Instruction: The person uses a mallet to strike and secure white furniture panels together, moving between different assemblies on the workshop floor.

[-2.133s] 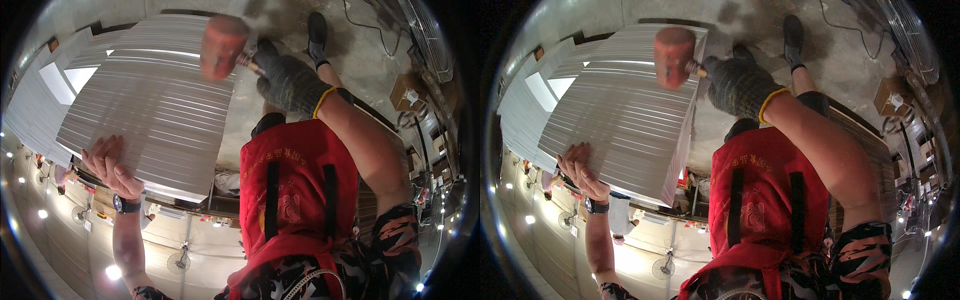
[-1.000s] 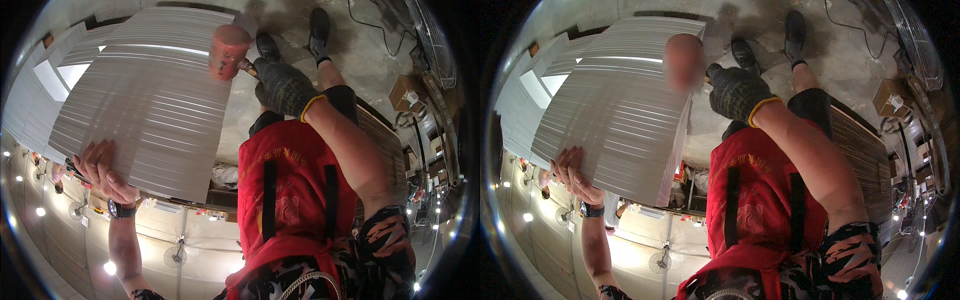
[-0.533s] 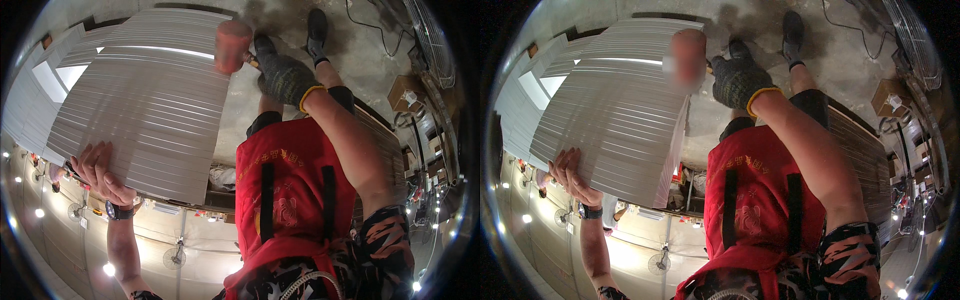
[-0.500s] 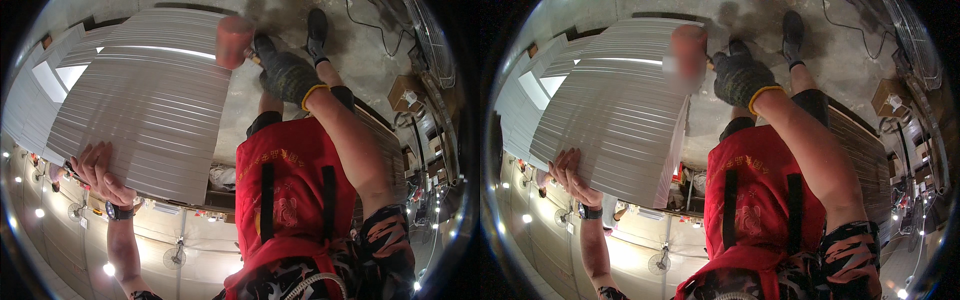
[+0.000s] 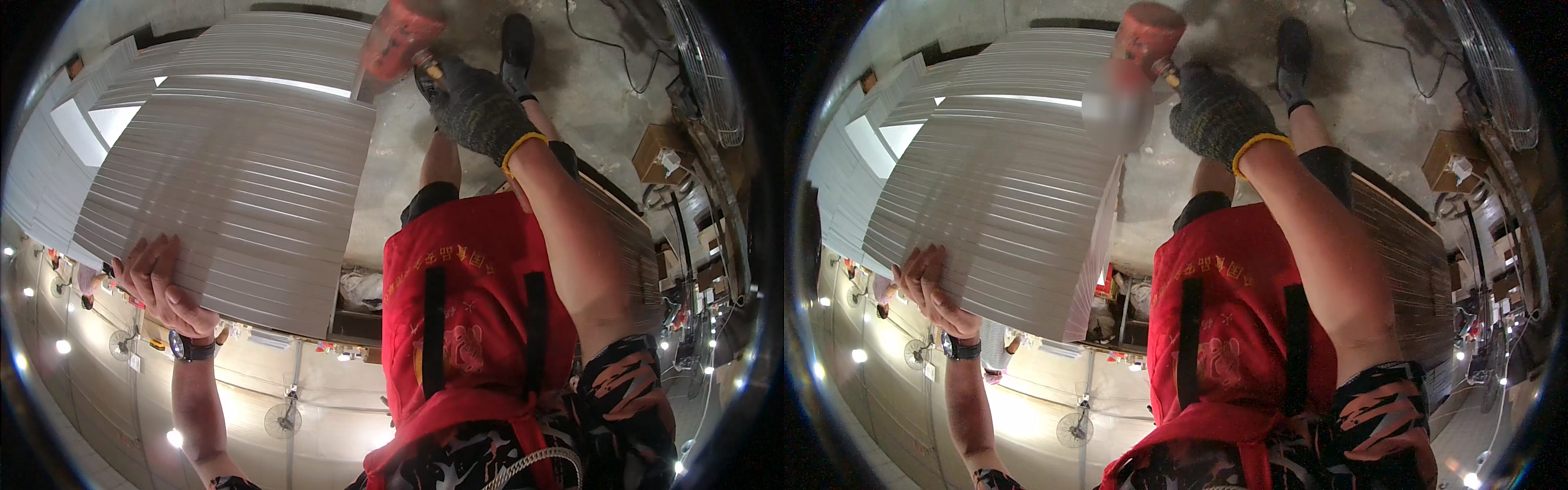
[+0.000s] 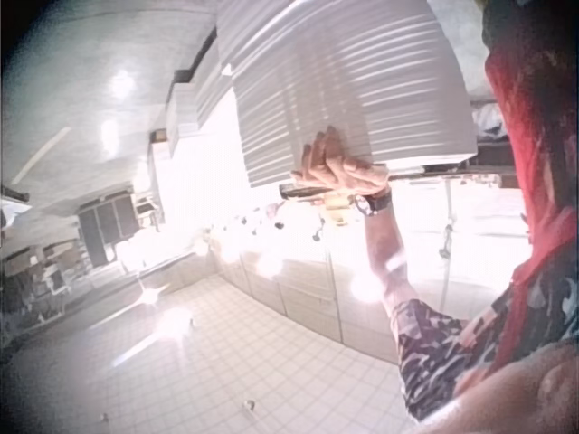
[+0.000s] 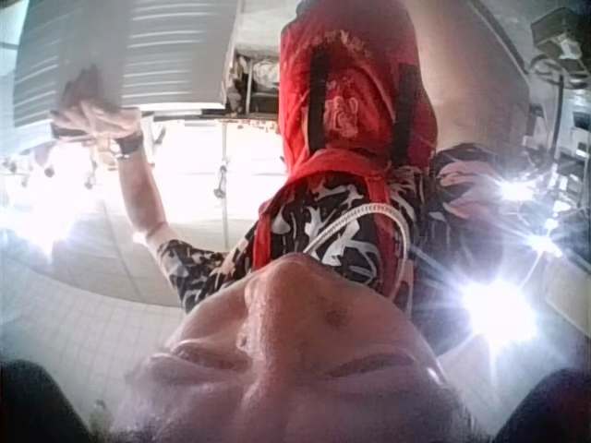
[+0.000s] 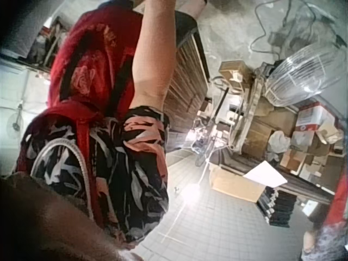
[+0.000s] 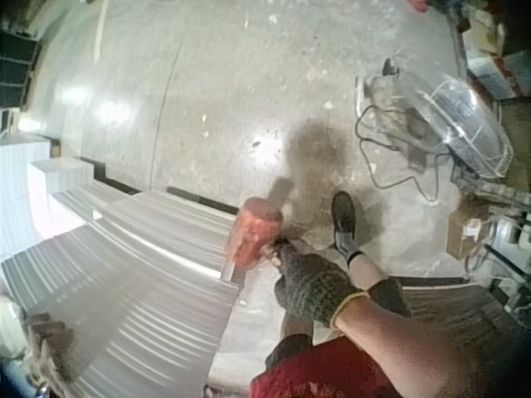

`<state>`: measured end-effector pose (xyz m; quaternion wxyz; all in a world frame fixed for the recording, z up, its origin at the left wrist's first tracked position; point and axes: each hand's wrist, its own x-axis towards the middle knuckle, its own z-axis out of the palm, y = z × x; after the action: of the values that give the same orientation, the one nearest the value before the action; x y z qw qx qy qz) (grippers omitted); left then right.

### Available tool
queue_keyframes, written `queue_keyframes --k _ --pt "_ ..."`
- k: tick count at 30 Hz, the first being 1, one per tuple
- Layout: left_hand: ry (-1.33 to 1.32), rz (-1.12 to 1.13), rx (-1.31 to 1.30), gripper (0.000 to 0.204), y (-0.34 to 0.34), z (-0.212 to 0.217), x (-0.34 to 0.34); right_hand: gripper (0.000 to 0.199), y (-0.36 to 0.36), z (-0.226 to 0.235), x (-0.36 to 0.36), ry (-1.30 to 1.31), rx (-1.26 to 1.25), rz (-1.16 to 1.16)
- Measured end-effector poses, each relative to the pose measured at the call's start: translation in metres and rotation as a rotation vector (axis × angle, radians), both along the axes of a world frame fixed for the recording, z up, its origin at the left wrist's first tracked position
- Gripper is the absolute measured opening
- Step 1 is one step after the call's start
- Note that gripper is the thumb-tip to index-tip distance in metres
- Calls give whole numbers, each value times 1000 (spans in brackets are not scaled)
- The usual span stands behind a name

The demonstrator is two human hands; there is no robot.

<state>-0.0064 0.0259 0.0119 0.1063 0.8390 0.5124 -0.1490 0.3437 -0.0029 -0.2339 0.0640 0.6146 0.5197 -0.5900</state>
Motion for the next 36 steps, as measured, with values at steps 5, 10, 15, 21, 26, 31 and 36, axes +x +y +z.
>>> queue_keyframes --k 5,10,15,21,26,31,36 --pt "34 -22 22 59 0 -5 -3 38 -39 -24 -4 192 19 148" --pt "29 -3 26 60 -2 -1 1 45 -18 -15 -1 12 -66 206" --pt "37 -20 28 60 -1 -3 -5 44 -28 -11 -15 118 61 62" --pt "23 37 -12 57 -1 3 2 55 6 13 -7 57 -132 185" --pt "26 18 -7 57 1 -1 0 48 -11 10 -15 189 -37 200" --pt "23 50 -3 57 -1 2 3 43 18 29 -11 200 -209 229" --pt "-24 24 43 57 1 -5 4 45 -6 19 -19 184 -79 83"
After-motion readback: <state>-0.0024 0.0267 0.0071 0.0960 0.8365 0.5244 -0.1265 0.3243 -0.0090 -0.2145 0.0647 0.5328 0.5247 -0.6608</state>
